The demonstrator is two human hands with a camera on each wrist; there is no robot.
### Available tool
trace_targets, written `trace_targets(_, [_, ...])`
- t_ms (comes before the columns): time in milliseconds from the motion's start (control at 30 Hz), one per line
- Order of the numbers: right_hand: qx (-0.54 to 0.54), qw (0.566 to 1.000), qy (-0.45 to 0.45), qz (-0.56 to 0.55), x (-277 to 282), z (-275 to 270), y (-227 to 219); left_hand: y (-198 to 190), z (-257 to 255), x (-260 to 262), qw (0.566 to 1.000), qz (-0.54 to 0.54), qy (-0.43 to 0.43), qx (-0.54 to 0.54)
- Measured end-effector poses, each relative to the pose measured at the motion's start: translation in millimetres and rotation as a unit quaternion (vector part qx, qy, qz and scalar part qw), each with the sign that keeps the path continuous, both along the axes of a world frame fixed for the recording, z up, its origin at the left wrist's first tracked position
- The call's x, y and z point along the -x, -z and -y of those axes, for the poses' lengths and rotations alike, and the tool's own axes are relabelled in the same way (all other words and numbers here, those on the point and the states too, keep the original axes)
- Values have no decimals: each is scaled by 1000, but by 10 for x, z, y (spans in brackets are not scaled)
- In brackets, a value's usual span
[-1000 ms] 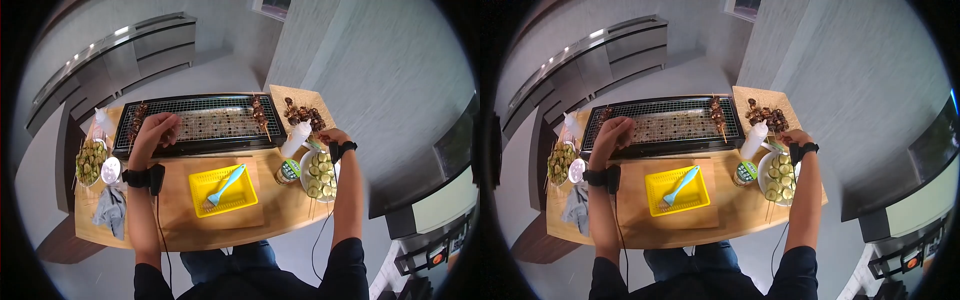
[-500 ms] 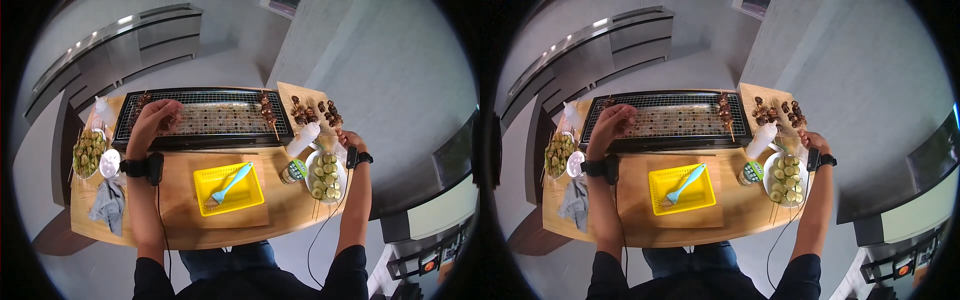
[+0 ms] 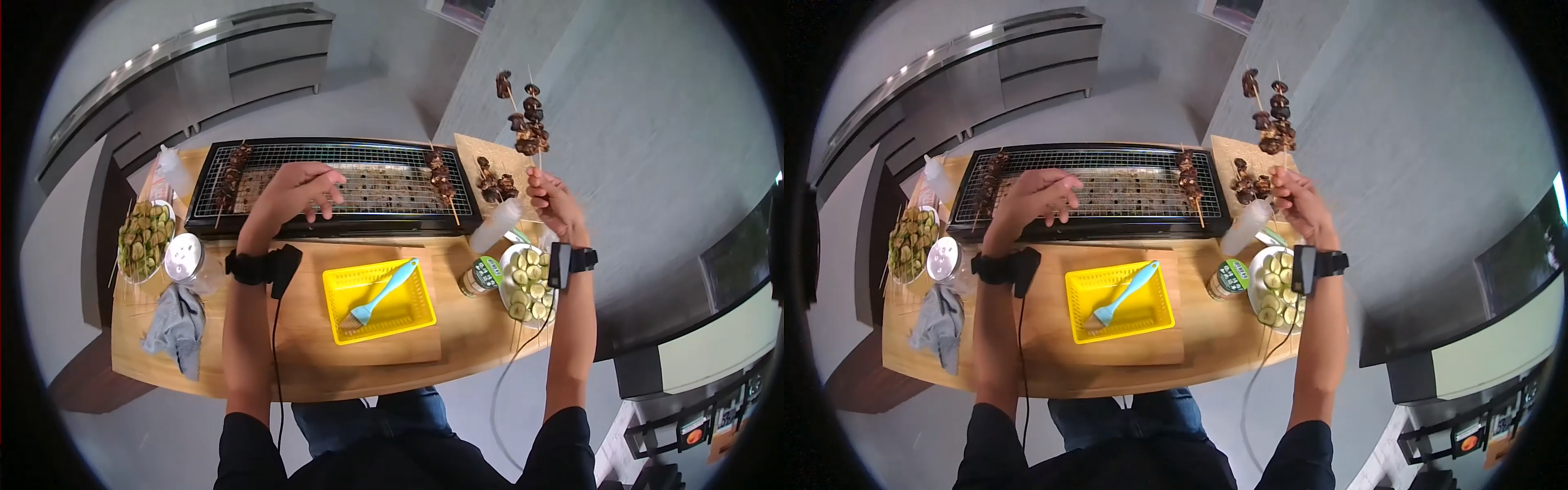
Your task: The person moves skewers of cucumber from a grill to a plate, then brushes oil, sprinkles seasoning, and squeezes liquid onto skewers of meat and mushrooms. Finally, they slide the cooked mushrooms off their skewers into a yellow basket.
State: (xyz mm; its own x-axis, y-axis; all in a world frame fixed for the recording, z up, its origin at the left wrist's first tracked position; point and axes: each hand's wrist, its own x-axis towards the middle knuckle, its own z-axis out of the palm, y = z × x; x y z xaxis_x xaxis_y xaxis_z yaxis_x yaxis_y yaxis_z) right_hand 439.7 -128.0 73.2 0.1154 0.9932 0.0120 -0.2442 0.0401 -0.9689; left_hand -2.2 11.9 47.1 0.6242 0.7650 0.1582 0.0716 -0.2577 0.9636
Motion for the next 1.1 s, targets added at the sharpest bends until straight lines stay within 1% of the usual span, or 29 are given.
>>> trace_targets(67, [-26,1000,-1,7,473,-142,29,32,-28,-12,999,-9,34,-6])
trace_targets(100, [-32,999,-21,0,693,-212,55,77,-56,-22,999,1,42,1])
trace_targets(133, [-16,1000,5,4,876,-295,130,113,-73,-38,999,-1,36,2])
trace_targets(233, [-10,999,-39,-31,1523,-418,283,173,-99,-71,997,-20,71,10])
trace_targets(267, [3,998,-49,-34,1686,-455,349,169,-95,-66,998,-22,62,11])
trace_targets(333, [38,996,-77,-34,1904,-545,550,176,-79,-53,994,-39,85,48])
trace_targets(400, [59,993,-97,-31,2112,-611,671,207,-87,-49,994,-42,83,57])
trace_targets(433, [72,990,-117,-39,2179,-650,706,210,-78,-46,994,-38,73,67])
trace_targets(533, [87,986,-133,-42,2358,-749,774,194,-61,-28,995,-36,49,84])
trace_targets(600, [90,986,-138,-39,2432,-793,783,202,-87,6,996,-55,30,58])
trace_targets(700, [92,984,-148,-35,2509,-858,794,290,-177,24,998,-48,28,31])
trace_targets(800, [91,982,-160,-32,2556,-888,825,314,-198,47,998,-51,8,43])
trace_targets(833, [93,982,-161,-24,2572,-893,820,322,-200,43,998,-52,8,44])
trace_targets(900, [95,982,-160,-16,2591,-892,808,336,-209,31,995,-59,-29,69])
trace_targets(933, [105,983,-151,-3,2619,-867,753,351,-215,19,995,-59,-28,69])
trace_targets(1000, [114,983,-141,10,2631,-840,696,391,-216,3,994,-42,-58,80])
trace_targets(1067, [130,979,-139,71,2580,-817,679,414,-216,-14,994,-36,-59,82])
trace_targets(1100, [130,979,-138,70,2527,-810,698,426,-219,-28,994,-29,-61,85])
